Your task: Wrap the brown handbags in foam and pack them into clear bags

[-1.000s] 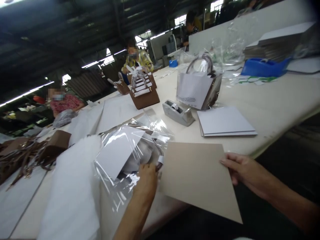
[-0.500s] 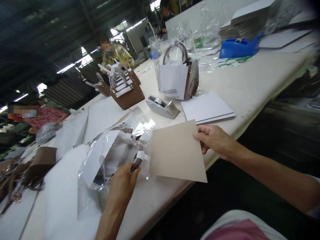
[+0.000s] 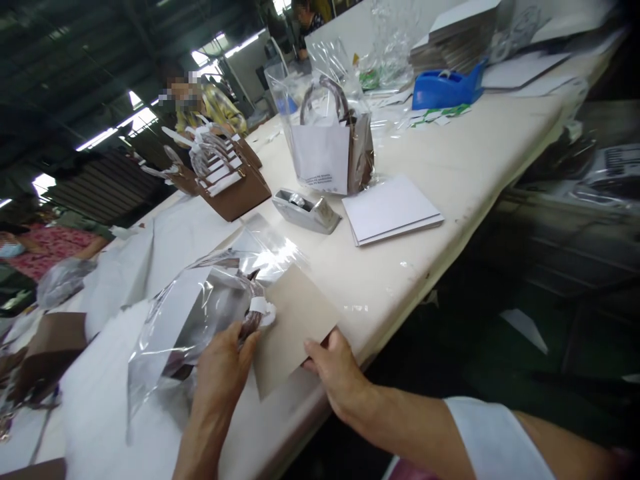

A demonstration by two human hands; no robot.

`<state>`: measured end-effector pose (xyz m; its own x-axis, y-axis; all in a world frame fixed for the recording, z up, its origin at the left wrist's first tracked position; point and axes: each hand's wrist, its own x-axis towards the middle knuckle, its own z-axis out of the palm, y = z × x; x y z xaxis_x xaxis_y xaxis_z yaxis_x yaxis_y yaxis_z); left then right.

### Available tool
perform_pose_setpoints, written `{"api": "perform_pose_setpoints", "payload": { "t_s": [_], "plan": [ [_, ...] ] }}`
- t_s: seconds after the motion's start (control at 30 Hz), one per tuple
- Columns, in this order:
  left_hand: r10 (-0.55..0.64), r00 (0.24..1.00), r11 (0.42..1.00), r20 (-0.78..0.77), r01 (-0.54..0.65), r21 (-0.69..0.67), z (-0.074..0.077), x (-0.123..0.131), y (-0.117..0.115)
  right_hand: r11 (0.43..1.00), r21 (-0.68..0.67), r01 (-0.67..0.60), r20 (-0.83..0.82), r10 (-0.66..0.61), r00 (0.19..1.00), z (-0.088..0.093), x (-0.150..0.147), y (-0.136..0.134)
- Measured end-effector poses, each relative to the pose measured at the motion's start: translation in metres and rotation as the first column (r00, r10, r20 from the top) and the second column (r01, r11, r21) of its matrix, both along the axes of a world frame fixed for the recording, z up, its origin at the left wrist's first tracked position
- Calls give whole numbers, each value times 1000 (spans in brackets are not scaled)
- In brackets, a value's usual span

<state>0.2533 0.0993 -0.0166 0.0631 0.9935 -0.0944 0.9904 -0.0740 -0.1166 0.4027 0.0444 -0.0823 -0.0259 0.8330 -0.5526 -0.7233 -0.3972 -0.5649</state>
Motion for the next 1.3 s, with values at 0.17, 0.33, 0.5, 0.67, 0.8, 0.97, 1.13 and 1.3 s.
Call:
{"api": "perform_pose_setpoints", "payload": {
  "t_s": [0.17,0.33,0.5,0.67,0.8,0.97,1.13,1.3],
  "plan": [
    [0,999,1000,35,-1,21,5,-7,-2,983,61,-172,209,156,965,-12,35,3],
    [16,996,1000,86,-18,26,10,-8,-5,880,88,-467,397,399,827,-1,97,49],
    [38,993,999,114,-40,13,15,-9,-2,694,67,-717,318,666,674,17,102,76],
    [53,992,998,117,-56,16,17,-10,-1,715,24,-699,336,653,679,25,85,94],
    [44,992,998,118,-48,32,16,-12,0,750,22,-661,448,584,677,28,81,98],
    [59,989,998,133,-60,6,14,-12,-1,845,11,-535,325,503,801,21,62,74],
    [33,994,999,104,-34,12,10,-7,-2,922,-94,-375,147,386,911,9,19,46],
    [16,996,999,89,-20,41,8,-6,-3,912,-77,-402,69,407,911,1,-32,39]
  ]
}}
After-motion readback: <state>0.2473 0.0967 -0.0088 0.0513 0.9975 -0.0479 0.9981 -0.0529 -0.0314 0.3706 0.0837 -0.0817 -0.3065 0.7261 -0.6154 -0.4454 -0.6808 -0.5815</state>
